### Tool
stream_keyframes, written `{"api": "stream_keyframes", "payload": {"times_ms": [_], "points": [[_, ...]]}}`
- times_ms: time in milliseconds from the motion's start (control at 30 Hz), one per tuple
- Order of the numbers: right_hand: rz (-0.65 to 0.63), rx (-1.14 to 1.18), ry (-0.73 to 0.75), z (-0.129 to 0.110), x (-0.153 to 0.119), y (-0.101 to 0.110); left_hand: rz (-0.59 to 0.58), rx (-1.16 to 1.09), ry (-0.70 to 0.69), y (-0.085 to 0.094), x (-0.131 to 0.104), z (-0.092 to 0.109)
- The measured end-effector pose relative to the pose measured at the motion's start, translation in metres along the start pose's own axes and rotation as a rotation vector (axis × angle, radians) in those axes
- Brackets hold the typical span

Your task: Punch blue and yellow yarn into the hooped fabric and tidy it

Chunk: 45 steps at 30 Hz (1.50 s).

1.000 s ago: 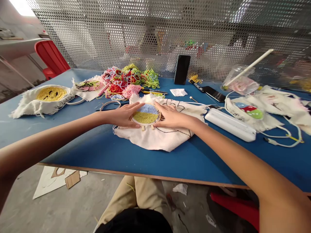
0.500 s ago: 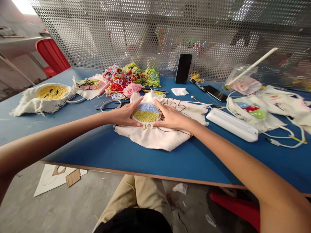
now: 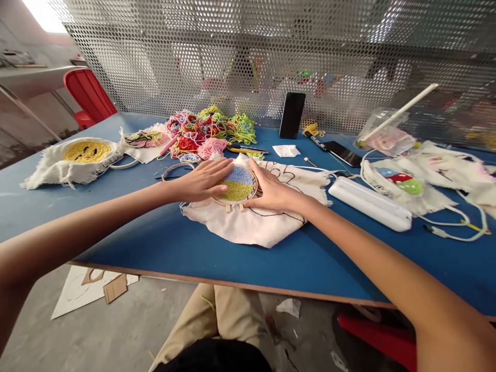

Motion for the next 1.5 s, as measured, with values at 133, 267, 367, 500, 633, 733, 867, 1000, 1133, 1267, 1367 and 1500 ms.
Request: {"api": "stream_keyframes", "payload": {"times_ms": [133, 267, 367, 500, 633, 733, 867, 1000, 1133, 1267, 1367, 1500], "points": [[-0.013, -0.025, -0.017, 0.003, 0.001, -0.003, -0.069, -0.006, -0.079, -0.009, 0.006, 0.010], [0.016, -0.100, 0.016, 0.002, 0.002, -0.002, -0.067, 0.025, -0.099, -0.010, 0.009, 0.014], [0.051, -0.131, 0.067, -0.004, 0.002, 0.002, -0.078, 0.015, -0.100, -0.010, 0.011, 0.016], [0.001, -0.150, 0.056, -0.009, 0.006, 0.005, -0.112, -0.042, -0.092, -0.009, 0.013, 0.016], [-0.089, -0.230, 0.023, -0.003, 0.013, 0.003, -0.086, -0.062, -0.108, -0.007, 0.014, 0.015], [-0.061, -0.265, 0.065, 0.002, 0.019, 0.002, -0.051, -0.078, -0.114, -0.007, 0.014, 0.015], [-0.061, -0.275, 0.096, 0.003, 0.022, 0.003, 0.019, -0.072, -0.123, -0.010, 0.014, 0.014], [-0.025, -0.275, 0.123, 0.002, 0.021, 0.004, 0.042, -0.094, -0.153, -0.011, 0.013, 0.014], [-0.030, -0.296, 0.136, 0.005, 0.021, 0.003, 0.083, -0.082, -0.073, -0.012, 0.013, 0.014], [-0.023, -0.329, 0.151, 0.007, 0.022, 0.002, 0.055, -0.034, -0.058, -0.014, 0.013, 0.017], [-0.026, -0.366, 0.161, 0.006, 0.022, 0.003, 0.048, -0.044, -0.074, -0.011, 0.014, 0.018], [-0.056, -0.345, 0.153, 0.000, 0.020, 0.008, 0.024, -0.159, -0.096, -0.002, 0.017, 0.014]]}}
Point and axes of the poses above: each hand's wrist, its own x-axis towards the middle knuckle, its own y-axis out of the back of the hand, z = x × y, the point moved 2 cm from there along x, towards the middle knuckle, and after that the axes turned 13 degrees about -y, right-handed, at the moved point
